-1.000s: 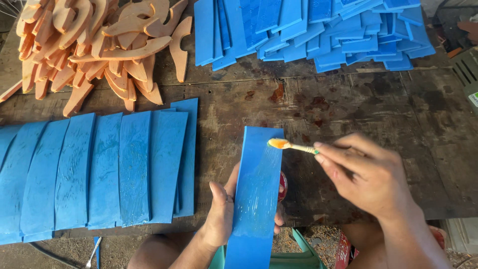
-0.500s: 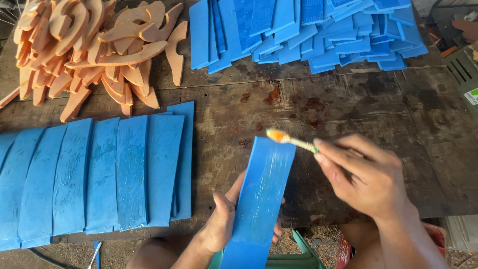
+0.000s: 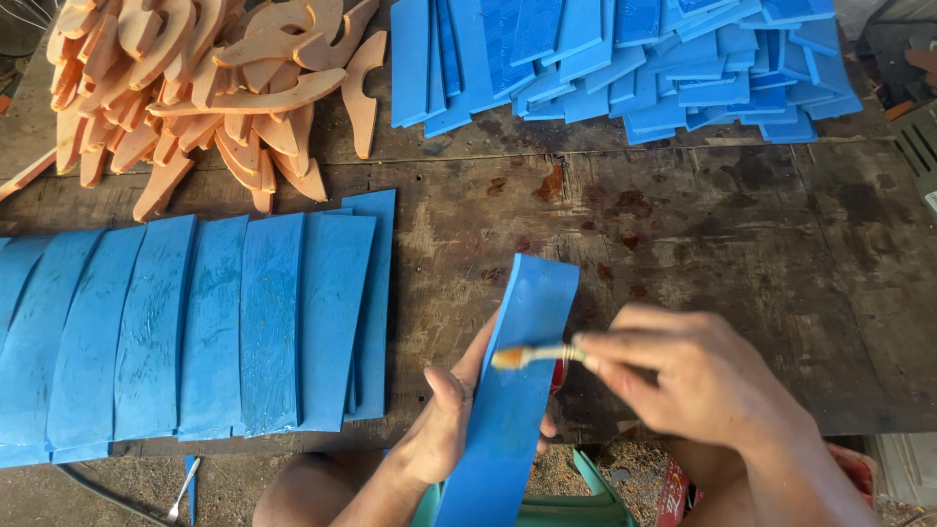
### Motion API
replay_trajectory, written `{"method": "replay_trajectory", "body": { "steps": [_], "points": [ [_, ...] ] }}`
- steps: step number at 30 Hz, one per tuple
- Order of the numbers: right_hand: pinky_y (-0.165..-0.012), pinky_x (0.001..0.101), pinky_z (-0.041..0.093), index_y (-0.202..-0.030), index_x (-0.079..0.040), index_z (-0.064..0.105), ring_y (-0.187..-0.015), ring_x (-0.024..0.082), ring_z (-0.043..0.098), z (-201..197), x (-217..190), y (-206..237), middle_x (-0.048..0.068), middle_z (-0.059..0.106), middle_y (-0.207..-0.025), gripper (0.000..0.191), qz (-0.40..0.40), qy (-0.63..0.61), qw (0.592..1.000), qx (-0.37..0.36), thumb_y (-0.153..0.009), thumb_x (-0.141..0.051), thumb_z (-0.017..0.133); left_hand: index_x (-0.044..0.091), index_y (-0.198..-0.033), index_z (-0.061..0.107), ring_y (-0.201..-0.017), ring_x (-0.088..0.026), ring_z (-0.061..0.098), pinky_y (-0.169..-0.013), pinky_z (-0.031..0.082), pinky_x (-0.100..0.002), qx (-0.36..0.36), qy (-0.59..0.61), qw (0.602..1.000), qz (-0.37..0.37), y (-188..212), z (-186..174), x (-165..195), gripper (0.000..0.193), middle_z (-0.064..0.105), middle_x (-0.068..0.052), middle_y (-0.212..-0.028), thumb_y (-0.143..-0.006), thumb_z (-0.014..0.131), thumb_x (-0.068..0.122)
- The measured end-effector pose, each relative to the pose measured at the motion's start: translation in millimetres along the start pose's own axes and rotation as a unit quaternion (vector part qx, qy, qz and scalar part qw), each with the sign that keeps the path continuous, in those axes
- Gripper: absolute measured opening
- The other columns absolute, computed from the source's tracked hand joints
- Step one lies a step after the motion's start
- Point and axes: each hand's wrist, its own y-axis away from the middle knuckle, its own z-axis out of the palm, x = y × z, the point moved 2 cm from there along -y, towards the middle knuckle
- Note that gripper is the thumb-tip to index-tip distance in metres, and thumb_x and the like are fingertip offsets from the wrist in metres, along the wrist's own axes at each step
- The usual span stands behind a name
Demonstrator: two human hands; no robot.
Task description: The person repeatedly picks up blue-painted wooden pieces from a stack, dips a toothbrush into a small container of reddish liquid, and brushes the liquid onto each piece. After coating, the person places the treated piece back on the stack and repeats the process with the next piece.
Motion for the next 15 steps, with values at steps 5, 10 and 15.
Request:
{"method": "replay_trajectory", "body": {
  "steps": [5,10,15],
  "points": [
    [-0.043,0.0270,0.050,-0.109,-0.011,0.079,-0.052,0.008,0.061,-5,1,0,-0.001,0.070,-0.078,0.023,-0.036,0.084,0.983,0.160,-0.086,-0.015,0.076,0.017,-0.169,-0.005,-0.095,-0.030,0.070,-0.081,0.064,-0.048,-0.014,-0.007,1.000,0.018,2,3,2,0.141,0.056,-0.024,-0.136,-0.063,0.031,0.102],
    [-0.036,0.0292,0.049,-0.107,-0.017,0.085,-0.042,0.010,0.061,4,-7,2,-0.003,0.074,-0.074,0.029,-0.032,0.032,0.999,0.013,-0.078,-0.017,0.081,0.020,-0.165,-0.009,-0.096,-0.028,0.070,-0.081,0.065,-0.048,0.008,0.037,0.999,0.008,-2,-1,-3,0.137,0.054,-0.020,-0.141,-0.062,0.030,0.099],
    [-0.052,0.0252,0.052,-0.113,-0.009,0.078,-0.062,0.010,0.067,-15,9,6,0.001,0.072,-0.086,0.026,-0.028,0.054,0.982,0.179,-0.087,-0.011,0.077,0.016,-0.169,-0.004,-0.097,-0.029,0.070,-0.084,0.063,-0.048,-0.044,0.058,0.997,0.019,-1,5,-12,0.127,0.054,-0.025,-0.136,-0.074,0.028,0.095]
  ]
}}
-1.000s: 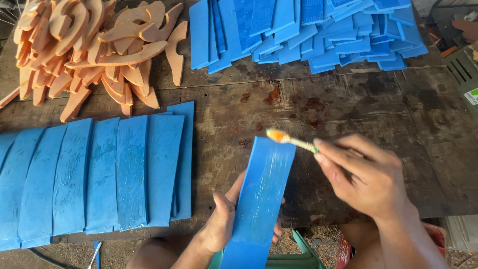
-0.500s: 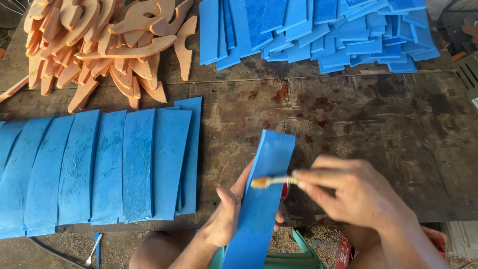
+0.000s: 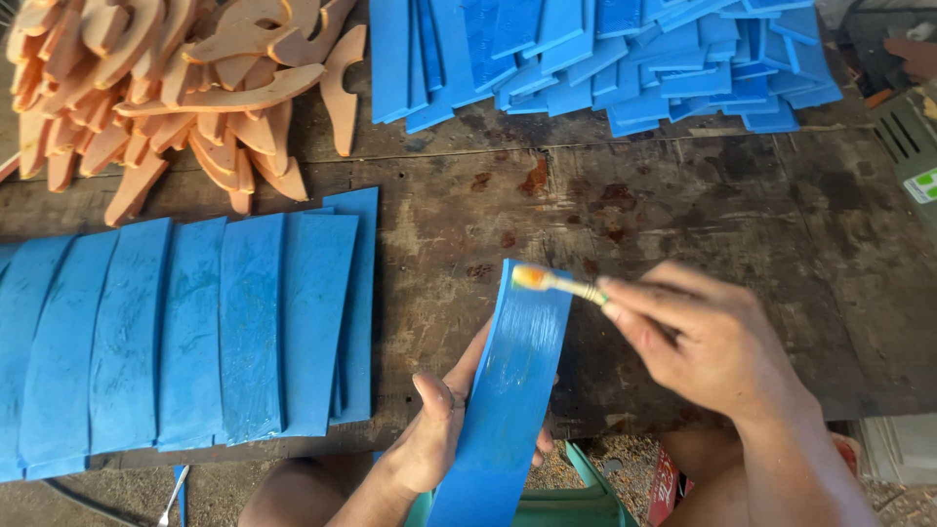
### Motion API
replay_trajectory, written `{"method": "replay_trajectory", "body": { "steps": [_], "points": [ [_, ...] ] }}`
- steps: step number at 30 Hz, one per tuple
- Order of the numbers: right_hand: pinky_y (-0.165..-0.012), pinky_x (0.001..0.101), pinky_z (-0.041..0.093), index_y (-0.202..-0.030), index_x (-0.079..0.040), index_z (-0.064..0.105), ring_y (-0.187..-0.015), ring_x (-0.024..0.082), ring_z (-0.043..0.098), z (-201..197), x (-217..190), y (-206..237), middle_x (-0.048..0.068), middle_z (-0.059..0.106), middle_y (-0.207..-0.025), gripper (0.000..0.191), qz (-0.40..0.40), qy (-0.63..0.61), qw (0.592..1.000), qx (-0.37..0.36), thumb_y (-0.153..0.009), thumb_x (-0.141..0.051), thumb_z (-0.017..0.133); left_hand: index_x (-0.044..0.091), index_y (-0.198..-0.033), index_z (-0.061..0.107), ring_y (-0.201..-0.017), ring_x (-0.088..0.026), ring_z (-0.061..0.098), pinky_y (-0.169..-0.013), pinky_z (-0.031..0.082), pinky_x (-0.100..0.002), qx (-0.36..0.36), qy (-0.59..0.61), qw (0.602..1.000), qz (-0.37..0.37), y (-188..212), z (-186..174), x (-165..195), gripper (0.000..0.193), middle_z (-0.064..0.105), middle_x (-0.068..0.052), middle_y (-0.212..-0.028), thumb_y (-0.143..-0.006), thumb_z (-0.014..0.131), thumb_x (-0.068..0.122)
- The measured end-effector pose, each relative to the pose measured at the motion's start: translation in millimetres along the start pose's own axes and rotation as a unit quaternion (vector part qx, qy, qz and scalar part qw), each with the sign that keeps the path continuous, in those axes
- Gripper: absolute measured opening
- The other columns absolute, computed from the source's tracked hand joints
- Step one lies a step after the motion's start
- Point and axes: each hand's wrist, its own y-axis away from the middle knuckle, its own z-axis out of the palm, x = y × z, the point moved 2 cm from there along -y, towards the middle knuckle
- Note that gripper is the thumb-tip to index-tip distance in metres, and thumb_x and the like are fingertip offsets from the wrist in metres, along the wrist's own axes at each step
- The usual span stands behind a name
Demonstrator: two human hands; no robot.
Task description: The person repeatedly picks up blue-painted wooden pieces from a stack, dips a toothbrush into a small container of reddish liquid, and brushes the liquid onto each piece. After coating, the person places the treated piece back on the stack and repeats the process with the next piece.
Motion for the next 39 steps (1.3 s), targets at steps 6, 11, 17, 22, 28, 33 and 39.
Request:
{"method": "replay_trajectory", "body": {
  "steps": [6,11,17,22,28,33,39],
  "points": [
    [-0.057,0.0226,0.049,-0.127,-0.009,0.071,-0.070,0.009,0.067,-4,4,16,0.005,0.070,-0.096,0.028,0.029,-0.048,0.993,0.100,-0.099,-0.005,0.073,-0.004,-0.155,0.038,-0.115,-0.027,0.067,-0.103,0.057,-0.045,-0.005,0.134,0.990,-0.044,-8,-5,-17,0.092,0.061,-0.020,-0.133,-0.102,0.030,0.072],
    [-0.048,0.0255,0.044,-0.124,-0.009,0.073,-0.057,0.009,0.060,17,-12,21,0.005,0.069,-0.081,0.035,0.058,-0.076,0.995,0.016,-0.090,-0.005,0.074,0.002,-0.150,0.041,-0.118,-0.028,0.065,-0.105,0.055,-0.045,0.023,0.086,0.996,-0.028,-10,-8,-27,0.077,0.061,-0.016,-0.130,-0.104,0.035,0.063],
    [-0.048,0.0291,0.044,-0.126,-0.010,0.074,-0.053,0.012,0.057,3,-7,21,0.008,0.065,-0.074,0.038,0.142,0.048,0.989,-0.009,-0.088,-0.006,0.073,0.009,-0.157,0.037,-0.110,-0.021,0.060,-0.100,0.053,-0.039,0.042,-0.033,0.998,0.019,-9,0,-23,0.077,0.056,-0.011,-0.128,-0.104,0.036,0.065],
    [-0.041,0.0230,0.039,-0.125,-0.014,0.073,-0.056,0.007,0.056,-1,-26,24,0.000,0.069,-0.079,0.033,0.102,-0.028,0.993,0.060,-0.092,-0.011,0.071,0.005,-0.151,0.042,-0.108,-0.021,0.060,-0.095,0.053,-0.038,0.047,0.027,0.997,0.051,-14,-1,-16,0.075,0.057,-0.010,-0.126,-0.105,0.037,0.064],
    [-0.040,0.0247,0.042,-0.126,-0.011,0.075,-0.049,0.008,0.055,11,-24,20,0.002,0.064,-0.069,0.039,0.136,-0.016,0.990,-0.017,-0.087,-0.009,0.073,0.008,-0.161,0.032,-0.109,-0.020,0.059,-0.097,0.052,-0.036,0.079,-0.059,0.994,0.050,-13,0,-17,0.082,0.057,-0.010,-0.127,-0.103,0.038,0.066],
    [-0.040,0.0230,0.044,-0.125,-0.009,0.072,-0.053,0.007,0.060,0,-21,28,0.002,0.069,-0.080,0.036,0.100,-0.074,0.991,0.052,-0.089,-0.008,0.070,0.009,-0.166,0.028,-0.106,-0.019,0.059,-0.095,0.051,-0.035,0.075,-0.067,0.994,0.041,-15,0,-16,0.086,0.057,-0.009,-0.125,-0.102,0.036,0.066],
    [-0.043,0.0284,0.042,-0.128,-0.008,0.072,-0.049,0.009,0.055,6,-19,25,0.006,0.063,-0.074,0.041,0.167,-0.013,0.986,0.009,-0.088,-0.006,0.073,0.004,-0.158,0.038,-0.108,-0.020,0.060,-0.095,0.052,-0.036,0.065,-0.051,0.996,0.027,-16,5,-19,0.082,0.058,-0.010,-0.126,-0.104,0.037,0.065]
  ]
}}
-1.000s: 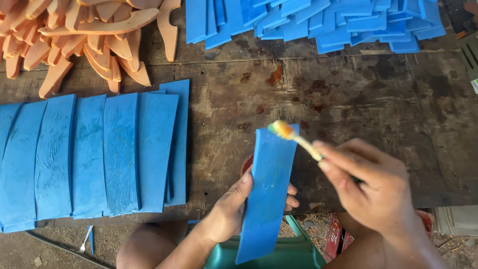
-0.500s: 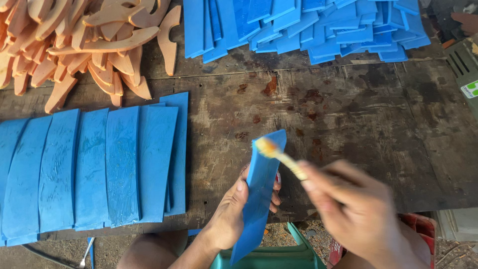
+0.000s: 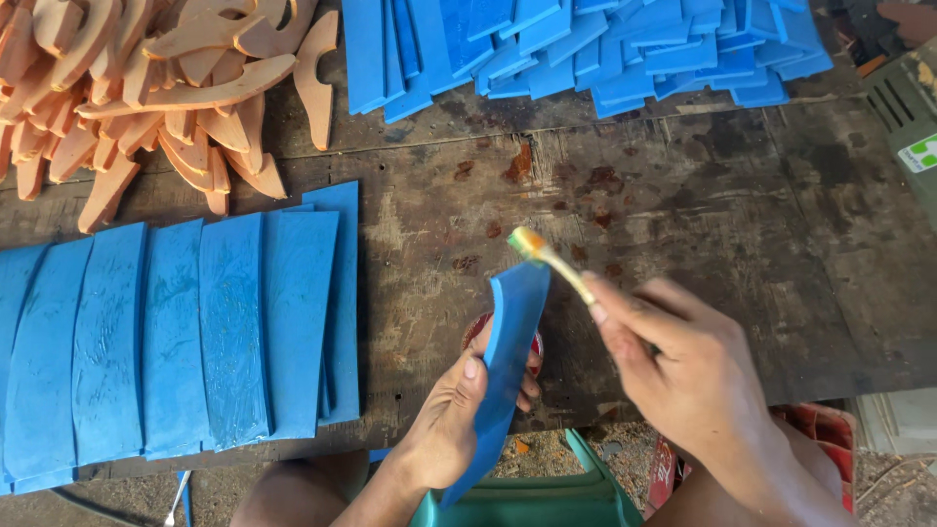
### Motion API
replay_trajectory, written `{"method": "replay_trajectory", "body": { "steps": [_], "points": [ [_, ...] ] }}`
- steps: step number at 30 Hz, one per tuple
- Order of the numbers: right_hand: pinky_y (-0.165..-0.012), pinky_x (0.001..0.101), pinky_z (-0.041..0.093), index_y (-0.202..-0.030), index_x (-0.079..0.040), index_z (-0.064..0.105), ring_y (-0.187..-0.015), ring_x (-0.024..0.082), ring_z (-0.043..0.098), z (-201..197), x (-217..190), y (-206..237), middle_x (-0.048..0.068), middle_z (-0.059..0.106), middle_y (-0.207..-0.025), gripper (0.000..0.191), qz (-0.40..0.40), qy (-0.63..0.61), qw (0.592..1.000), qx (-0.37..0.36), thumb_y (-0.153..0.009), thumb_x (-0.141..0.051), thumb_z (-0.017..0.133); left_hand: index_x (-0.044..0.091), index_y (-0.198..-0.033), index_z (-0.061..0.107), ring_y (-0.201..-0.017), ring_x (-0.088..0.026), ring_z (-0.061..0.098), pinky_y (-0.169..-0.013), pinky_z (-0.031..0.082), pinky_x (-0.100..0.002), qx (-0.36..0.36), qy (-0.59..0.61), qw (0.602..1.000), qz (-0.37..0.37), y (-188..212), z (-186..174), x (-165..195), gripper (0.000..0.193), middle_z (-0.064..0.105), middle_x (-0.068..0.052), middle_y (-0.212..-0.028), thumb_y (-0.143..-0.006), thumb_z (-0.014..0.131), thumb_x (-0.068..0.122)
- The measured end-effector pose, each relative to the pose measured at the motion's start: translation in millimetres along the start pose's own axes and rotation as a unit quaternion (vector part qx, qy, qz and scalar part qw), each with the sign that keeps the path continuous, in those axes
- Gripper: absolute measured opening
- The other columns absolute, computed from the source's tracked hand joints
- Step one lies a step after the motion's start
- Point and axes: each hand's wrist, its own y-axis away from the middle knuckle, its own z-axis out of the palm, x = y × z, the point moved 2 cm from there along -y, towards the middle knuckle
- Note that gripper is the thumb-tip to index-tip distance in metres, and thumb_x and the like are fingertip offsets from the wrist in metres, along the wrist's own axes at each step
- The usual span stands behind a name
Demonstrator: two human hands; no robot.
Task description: The person repeatedly picks up blue-painted wooden pieces from a stack, dips a toothbrush into a small container of reddish liquid, and brushes the liquid onto each piece. After coating, the person places the treated piece back on the stack and repeats the process with the next piece.
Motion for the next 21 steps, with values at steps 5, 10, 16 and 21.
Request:
{"method": "replay_trajectory", "body": {
  "steps": [5,10,16,21],
  "points": [
    [-0.043,0.0260,0.041,-0.128,-0.010,0.071,-0.054,0.006,0.055,2,-14,5,0.000,0.064,-0.076,0.038,-0.070,-0.086,0.994,0.005,-0.090,-0.009,0.072,0.006,-0.157,0.039,-0.108,-0.020,0.061,-0.094,0.053,-0.037,0.003,0.041,0.999,0.012,-1,-2,0,0.078,0.058,-0.011,-0.128,-0.104,0.039,0.063],
    [-0.040,0.0292,0.041,-0.126,-0.015,0.074,-0.047,0.010,0.052,6,-1,-2,0.003,0.063,-0.069,0.039,0.012,-0.005,0.998,-0.058,-0.087,-0.011,0.074,0.005,-0.147,0.041,-0.105,-0.024,0.065,-0.091,0.058,-0.041,0.005,0.083,0.997,0.007,2,-3,-1,0.074,0.060,-0.015,-0.126,-0.103,0.039,0.064],
    [-0.044,0.0274,0.039,-0.127,-0.010,0.072,-0.054,0.008,0.054,-14,14,0,0.003,0.066,-0.078,0.035,-0.040,-0.013,0.998,0.040,-0.092,-0.009,0.070,-0.005,-0.140,0.050,-0.105,-0.027,0.068,-0.094,0.060,-0.045,-0.038,0.123,0.992,0.007,0,-7,5,0.084,0.064,-0.019,-0.118,-0.105,0.036,0.070],
    [-0.038,0.0286,0.042,-0.121,-0.008,0.075,-0.046,0.010,0.055,-6,9,-5,0.003,0.065,-0.070,0.035,-0.027,-0.034,0.998,-0.043,-0.086,-0.009,0.073,-0.002,-0.135,0.055,-0.101,-0.028,0.068,-0.091,0.059,-0.044,-0.047,0.177,0.983,-0.029,4,-4,7,0.085,0.065,-0.017,-0.115,-0.097,0.036,0.071]
  ]
}}
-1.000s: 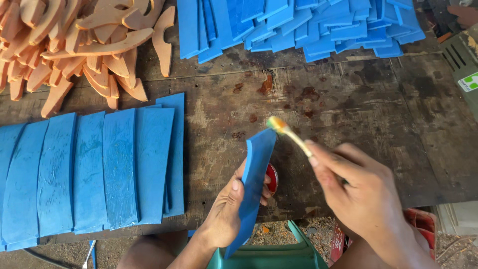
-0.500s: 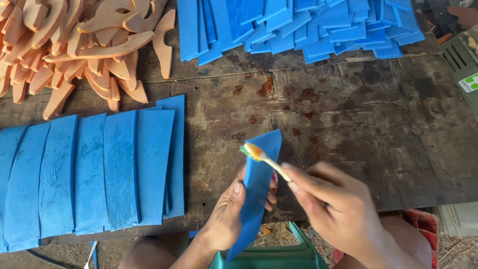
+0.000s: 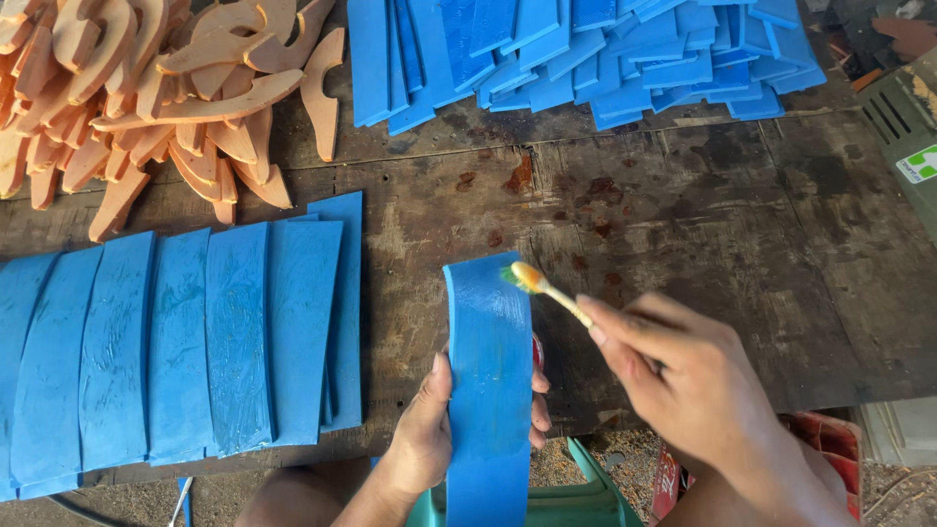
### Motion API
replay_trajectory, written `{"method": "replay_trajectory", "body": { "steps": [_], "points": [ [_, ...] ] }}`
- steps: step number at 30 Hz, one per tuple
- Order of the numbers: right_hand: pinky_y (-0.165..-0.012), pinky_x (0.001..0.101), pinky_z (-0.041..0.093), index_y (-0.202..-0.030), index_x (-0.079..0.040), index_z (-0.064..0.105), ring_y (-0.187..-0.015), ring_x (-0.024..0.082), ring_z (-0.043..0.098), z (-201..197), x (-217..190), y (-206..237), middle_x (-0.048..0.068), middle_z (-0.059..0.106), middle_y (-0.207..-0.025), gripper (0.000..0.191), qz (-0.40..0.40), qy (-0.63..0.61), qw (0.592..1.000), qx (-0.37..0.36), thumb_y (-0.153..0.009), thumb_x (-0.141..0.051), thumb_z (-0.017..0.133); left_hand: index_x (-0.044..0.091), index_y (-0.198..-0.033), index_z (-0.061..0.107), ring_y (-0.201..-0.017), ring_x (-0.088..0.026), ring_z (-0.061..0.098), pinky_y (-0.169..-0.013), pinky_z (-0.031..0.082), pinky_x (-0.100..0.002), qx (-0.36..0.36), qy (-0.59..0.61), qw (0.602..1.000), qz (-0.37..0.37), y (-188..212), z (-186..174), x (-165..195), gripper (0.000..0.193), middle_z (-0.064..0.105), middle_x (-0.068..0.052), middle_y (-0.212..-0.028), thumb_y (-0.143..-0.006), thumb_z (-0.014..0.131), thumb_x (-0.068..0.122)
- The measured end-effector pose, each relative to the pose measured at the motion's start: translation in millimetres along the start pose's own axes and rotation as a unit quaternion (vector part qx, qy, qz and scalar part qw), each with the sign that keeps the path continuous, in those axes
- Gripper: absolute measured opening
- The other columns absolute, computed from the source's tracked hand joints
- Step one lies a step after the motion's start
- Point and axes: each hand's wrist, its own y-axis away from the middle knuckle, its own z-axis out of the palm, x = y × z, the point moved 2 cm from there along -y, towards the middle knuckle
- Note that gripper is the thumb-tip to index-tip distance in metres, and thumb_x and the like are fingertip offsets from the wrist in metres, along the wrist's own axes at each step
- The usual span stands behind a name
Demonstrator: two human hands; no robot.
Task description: The person repeatedly picks up blue-painted wooden pieces from a stack, dips a toothbrush into a small container of reddish liquid, and brushes the liquid onto each piece. After coating, the person places the treated piece back on the stack and repeats the process with the next piece.
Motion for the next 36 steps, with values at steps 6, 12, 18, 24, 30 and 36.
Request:
{"method": "replay_trajectory", "body": {
  "steps": [6,12,18,24,30,36],
  "points": [
    [-0.055,0.0247,0.048,-0.127,-0.010,0.071,-0.065,0.009,0.063,-16,-7,1,0.002,0.068,-0.092,0.030,-0.120,0.035,0.982,0.142,-0.097,-0.006,0.071,-0.007,-0.139,0.052,-0.099,-0.033,0.070,-0.090,0.059,-0.047,-0.011,0.015,0.999,-0.028,2,-2,7,0.093,0.068,-0.020,-0.115,-0.100,0.031,0.075],
    [-0.042,0.0296,0.044,-0.115,-0.014,0.078,-0.046,0.010,0.056,-12,-9,-2,0.000,0.066,-0.074,0.034,-0.092,0.105,0.989,0.041,-0.082,-0.007,0.078,-0.003,-0.147,0.048,-0.097,-0.038,0.073,-0.090,0.062,-0.051,-0.031,0.081,0.994,-0.068,5,-5,4,0.090,0.069,-0.027,-0.108,-0.100,0.027,0.071],
    [-0.034,0.0313,0.047,-0.114,-0.026,0.083,-0.038,0.009,0.059,-9,-10,0,-0.004,0.071,-0.071,0.041,0.002,0.062,0.989,-0.134,-0.076,-0.013,0.080,-0.003,-0.142,0.050,-0.090,-0.040,0.074,-0.085,0.063,-0.052,0.016,0.103,0.993,-0.058,8,-11,8,0.088,0.070,-0.027,-0.103,-0.100,0.026,0.071],
    [-0.036,0.0309,0.043,-0.111,-0.017,0.079,-0.042,0.011,0.056,-16,-4,-1,0.000,0.069,-0.071,0.032,-0.043,0.087,0.995,-0.025,-0.080,-0.010,0.077,-0.004,-0.141,0.052,-0.091,-0.038,0.074,-0.087,0.063,-0.051,-0.014,0.074,0.995,-0.059,8,-5,4,0.087,0.070,-0.026,-0.100,-0.103,0.025,0.070],
    [-0.036,0.0255,0.044,-0.115,-0.015,0.078,-0.043,0.009,0.053,-2,2,1,-0.001,0.065,-0.070,0.033,-0.126,0.126,0.984,0.008,-0.082,-0.013,0.077,-0.005,-0.141,0.050,-0.090,-0.039,0.074,-0.087,0.063,-0.052,0.010,0.038,0.996,-0.079,6,-7,4,0.088,0.070,-0.028,-0.101,-0.102,0.025,0.070],
    [-0.035,0.0314,0.046,-0.119,-0.034,0.080,-0.038,0.011,0.056,9,8,2,-0.006,0.067,-0.067,0.034,-0.067,0.106,0.956,-0.265,-0.087,-0.026,0.084,0.008,-0.157,0.030,-0.102,-0.038,0.071,-0.086,0.064,-0.056,0.057,0.037,0.998,-0.015,5,-8,11,0.105,0.059,-0.027,-0.133,-0.083,0.022,0.083]
  ]
}}
